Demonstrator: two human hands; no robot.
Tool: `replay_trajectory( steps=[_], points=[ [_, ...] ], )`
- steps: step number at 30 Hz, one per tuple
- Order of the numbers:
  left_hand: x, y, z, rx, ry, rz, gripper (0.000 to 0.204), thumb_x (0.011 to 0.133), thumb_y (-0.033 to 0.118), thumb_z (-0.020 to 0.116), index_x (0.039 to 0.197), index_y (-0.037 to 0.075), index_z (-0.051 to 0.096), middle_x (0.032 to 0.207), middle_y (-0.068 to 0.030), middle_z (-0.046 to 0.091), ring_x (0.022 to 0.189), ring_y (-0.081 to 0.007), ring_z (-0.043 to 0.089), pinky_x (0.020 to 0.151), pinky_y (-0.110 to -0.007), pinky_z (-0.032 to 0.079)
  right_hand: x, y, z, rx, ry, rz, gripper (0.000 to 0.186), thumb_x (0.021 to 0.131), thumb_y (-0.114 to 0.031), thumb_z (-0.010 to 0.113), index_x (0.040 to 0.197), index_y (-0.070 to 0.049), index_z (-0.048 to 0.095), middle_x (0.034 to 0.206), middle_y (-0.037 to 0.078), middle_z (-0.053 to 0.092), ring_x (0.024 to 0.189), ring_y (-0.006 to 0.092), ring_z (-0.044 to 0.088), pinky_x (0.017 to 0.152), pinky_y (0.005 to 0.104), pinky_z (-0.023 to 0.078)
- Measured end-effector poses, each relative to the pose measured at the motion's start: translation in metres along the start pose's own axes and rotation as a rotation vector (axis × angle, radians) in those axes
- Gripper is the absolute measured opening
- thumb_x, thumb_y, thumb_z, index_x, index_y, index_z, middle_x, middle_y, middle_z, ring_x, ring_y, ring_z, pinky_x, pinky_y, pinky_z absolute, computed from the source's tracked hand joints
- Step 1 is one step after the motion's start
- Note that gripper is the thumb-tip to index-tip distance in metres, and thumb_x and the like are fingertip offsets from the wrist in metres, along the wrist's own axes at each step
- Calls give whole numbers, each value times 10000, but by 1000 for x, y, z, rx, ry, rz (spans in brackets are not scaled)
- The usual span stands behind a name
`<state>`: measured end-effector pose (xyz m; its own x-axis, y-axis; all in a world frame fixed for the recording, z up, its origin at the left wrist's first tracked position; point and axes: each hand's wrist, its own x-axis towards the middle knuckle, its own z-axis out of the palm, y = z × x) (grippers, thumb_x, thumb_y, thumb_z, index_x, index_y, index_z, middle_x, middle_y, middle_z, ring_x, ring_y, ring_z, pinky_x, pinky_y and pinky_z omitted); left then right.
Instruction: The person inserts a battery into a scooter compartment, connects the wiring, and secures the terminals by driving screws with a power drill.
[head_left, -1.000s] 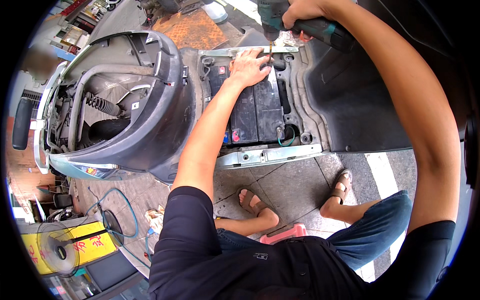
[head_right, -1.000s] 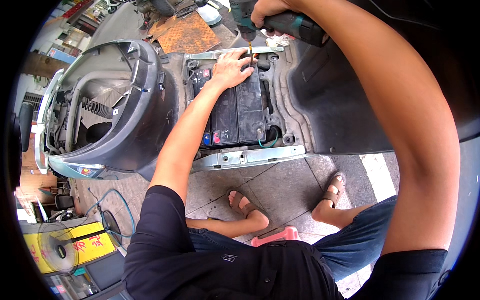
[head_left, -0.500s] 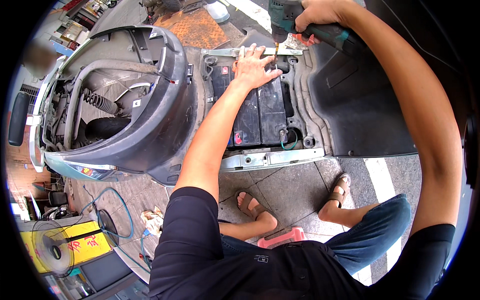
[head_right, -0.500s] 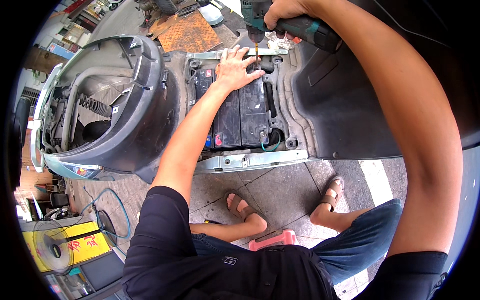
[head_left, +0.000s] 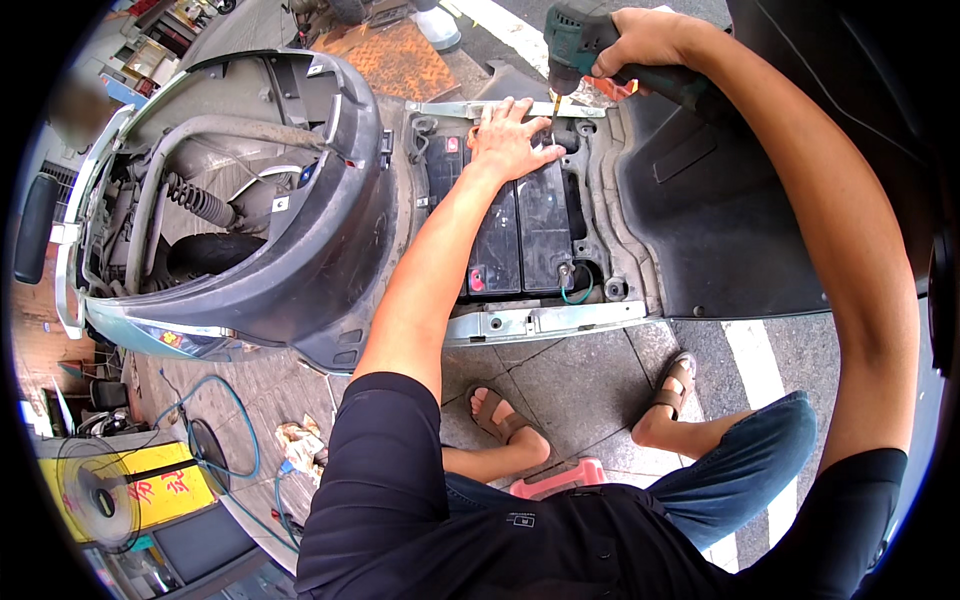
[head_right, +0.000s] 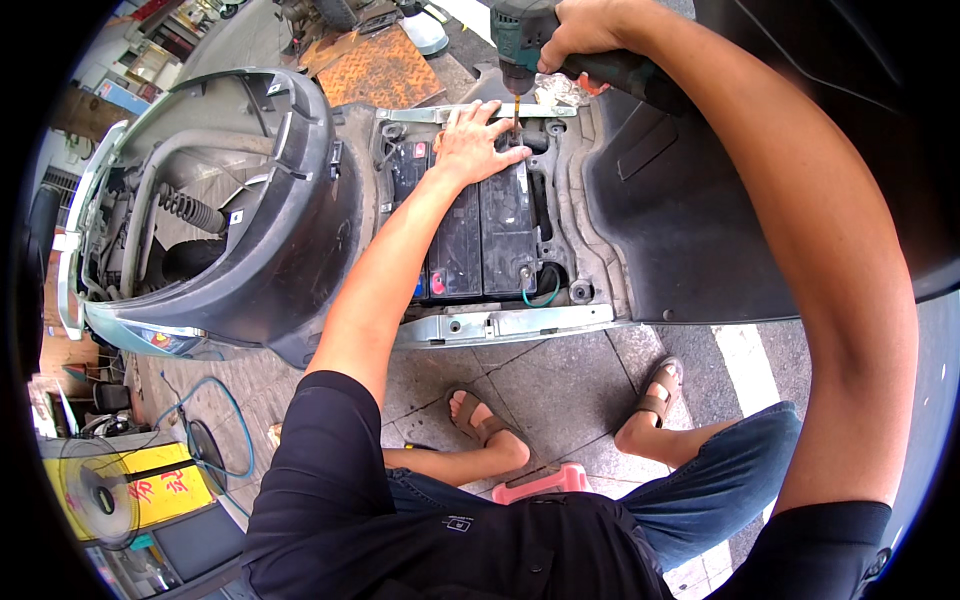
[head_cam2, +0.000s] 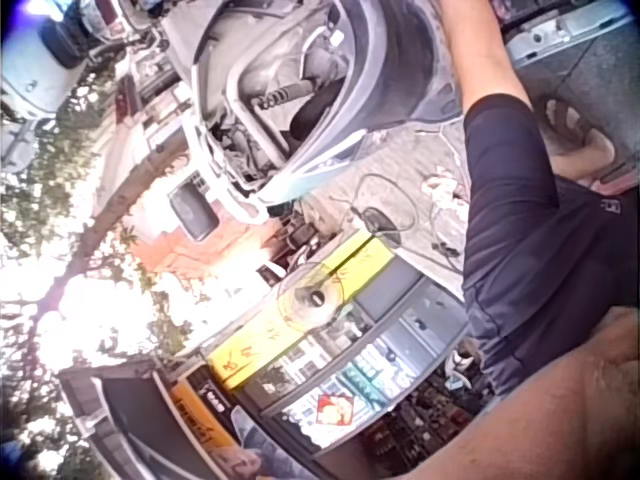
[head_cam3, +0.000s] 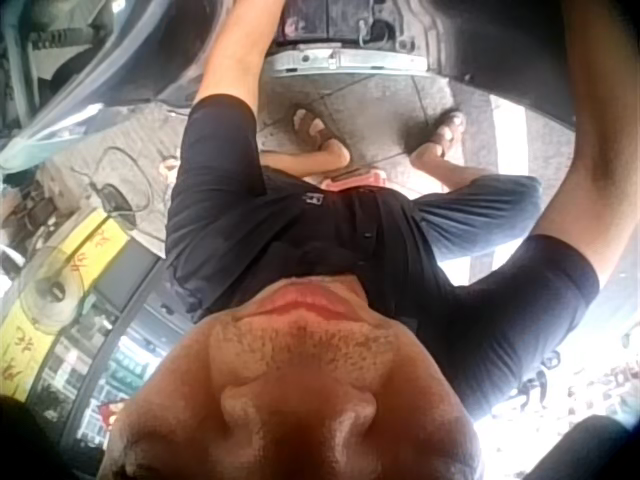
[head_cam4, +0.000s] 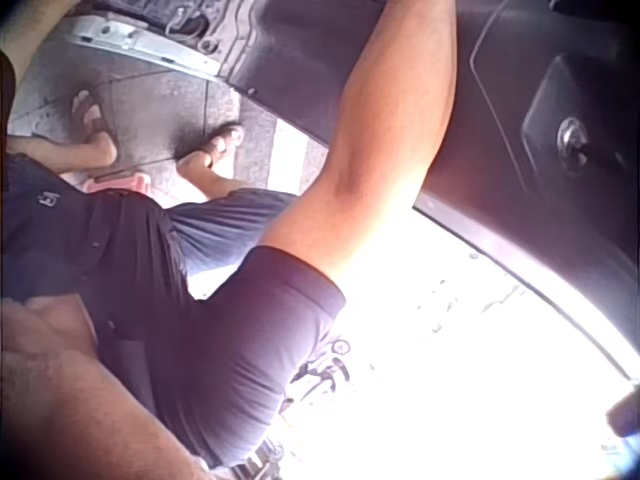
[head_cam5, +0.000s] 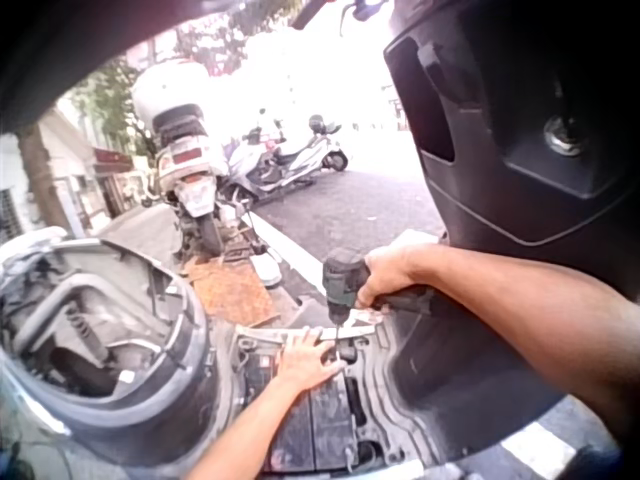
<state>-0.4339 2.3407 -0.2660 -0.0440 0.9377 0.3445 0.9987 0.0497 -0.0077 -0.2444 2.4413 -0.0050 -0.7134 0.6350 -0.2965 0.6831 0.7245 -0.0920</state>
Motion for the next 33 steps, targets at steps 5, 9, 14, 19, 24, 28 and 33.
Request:
replay_trajectory(
  steps=[5,9,14,19,24,28,33],
  points=[
    [0,4,-4,-24,6,-3,620,765,680,609,1176,222,683,1415,-121,467,1356,-337,369,1118,-489,225,1,3,-1,59,-36,-39,469,698,-476,719,900,-54,750,867,120,719,754,248,674,696,377,514],
    [0,6,-8,-29,-4,-14,612,778,661,614,1163,191,685,1418,-127,460,1355,-332,367,1131,-476,223,5,6,3,80,-37,-46,435,702,-433,721,896,-44,745,852,116,717,737,238,670,683,371,514],
    [1,7,-7,-52,0,-19,609,781,659,611,1142,175,688,1418,-131,459,1356,-333,366,1131,-477,222,8,9,5,129,-49,-52,393,706,-379,724,890,-33,740,834,111,714,716,226,664,667,363,514],
    [-1,1,0,-51,51,-1,571,748,669,629,1090,217,703,1403,-124,476,1354,-352,366,1106,-505,226,14,11,7,202,-61,-62,350,711,-325,726,885,-21,734,817,105,711,695,213,659,652,355,514],
    [-1,3,-2,-51,64,14,621,764,662,626,1109,150,689,1388,-135,488,1339,-335,387,1117,-475,238,23,18,16,329,-92,-82,309,715,-271,729,879,-9,728,799,100,708,674,201,654,636,348,514],
    [1,2,-3,-40,44,1,626,765,670,621,1114,155,689,1400,-134,481,1344,-328,383,1118,-474,238,21,17,15,475,-129,-67,246,701,-169,728,857,21,718,771,101,703,622,189,640,597,339,516],
    [-1,2,-1,-53,37,-6,619,773,668,621,1120,161,690,1412,-137,473,1357,-329,371,1126,-471,233,13,9,15,375,-85,-69,262,696,-185,736,846,29,717,761,98,703,628,188,648,590,336,516]
  ],
)
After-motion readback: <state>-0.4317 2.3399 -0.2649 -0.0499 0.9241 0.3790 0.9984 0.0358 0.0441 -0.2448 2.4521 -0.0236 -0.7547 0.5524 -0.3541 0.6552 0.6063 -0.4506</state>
